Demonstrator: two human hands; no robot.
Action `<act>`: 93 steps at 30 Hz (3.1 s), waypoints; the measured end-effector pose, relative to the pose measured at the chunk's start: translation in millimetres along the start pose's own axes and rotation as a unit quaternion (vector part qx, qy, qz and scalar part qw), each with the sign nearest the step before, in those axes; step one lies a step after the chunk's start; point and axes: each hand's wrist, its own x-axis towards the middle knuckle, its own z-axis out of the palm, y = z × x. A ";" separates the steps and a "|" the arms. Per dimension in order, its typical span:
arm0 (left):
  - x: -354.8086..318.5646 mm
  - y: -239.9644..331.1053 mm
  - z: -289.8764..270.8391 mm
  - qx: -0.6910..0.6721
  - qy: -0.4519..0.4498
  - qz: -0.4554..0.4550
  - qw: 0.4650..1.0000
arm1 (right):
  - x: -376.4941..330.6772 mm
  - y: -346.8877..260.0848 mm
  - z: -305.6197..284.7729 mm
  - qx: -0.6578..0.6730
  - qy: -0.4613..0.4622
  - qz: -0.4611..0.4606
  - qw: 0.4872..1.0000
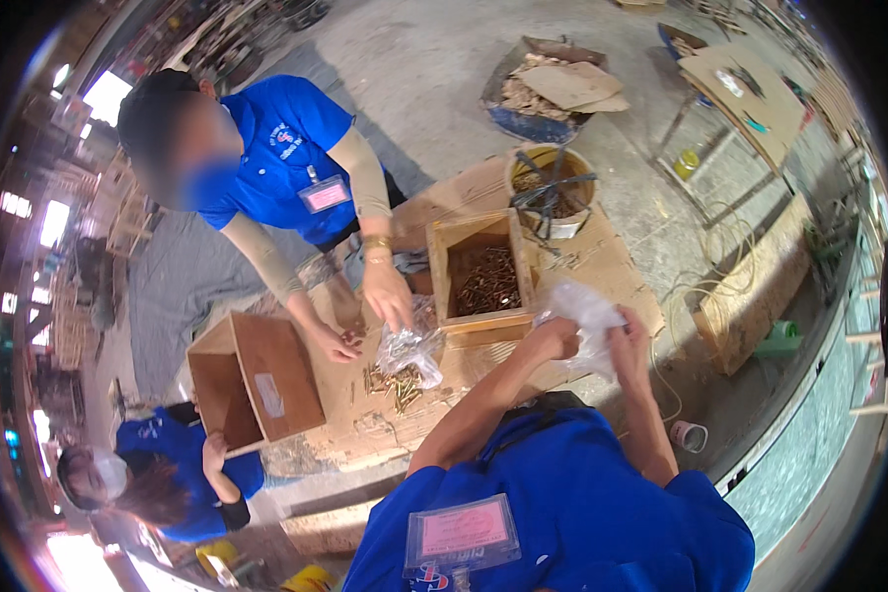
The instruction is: The person sorts small metal hardware components, such as screws and washers, from a plastic bag into a wooden box. The person works alongside two other individuals at a table in a workshop, picking up items one by one and placing them into the container.
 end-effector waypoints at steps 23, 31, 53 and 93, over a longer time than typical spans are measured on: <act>-108.4 10.8 0.1 -0.052 0.419 0.147 0.895 | 29.7 -43.3 -35.8 -0.011 -0.032 -0.036 0.999; -138.2 -1.7 23.8 -0.213 0.346 0.211 0.889 | -27.9 -27.0 -27.3 0.027 -0.277 0.090 0.956; -227.7 -22.3 78.1 -0.551 0.200 0.184 0.789 | -142.7 -24.8 84.4 -0.404 -0.205 -0.213 0.866; -175.3 -39.3 133.6 -0.357 0.379 -0.298 0.800 | 104.3 45.8 28.1 -0.416 -0.091 -0.359 0.831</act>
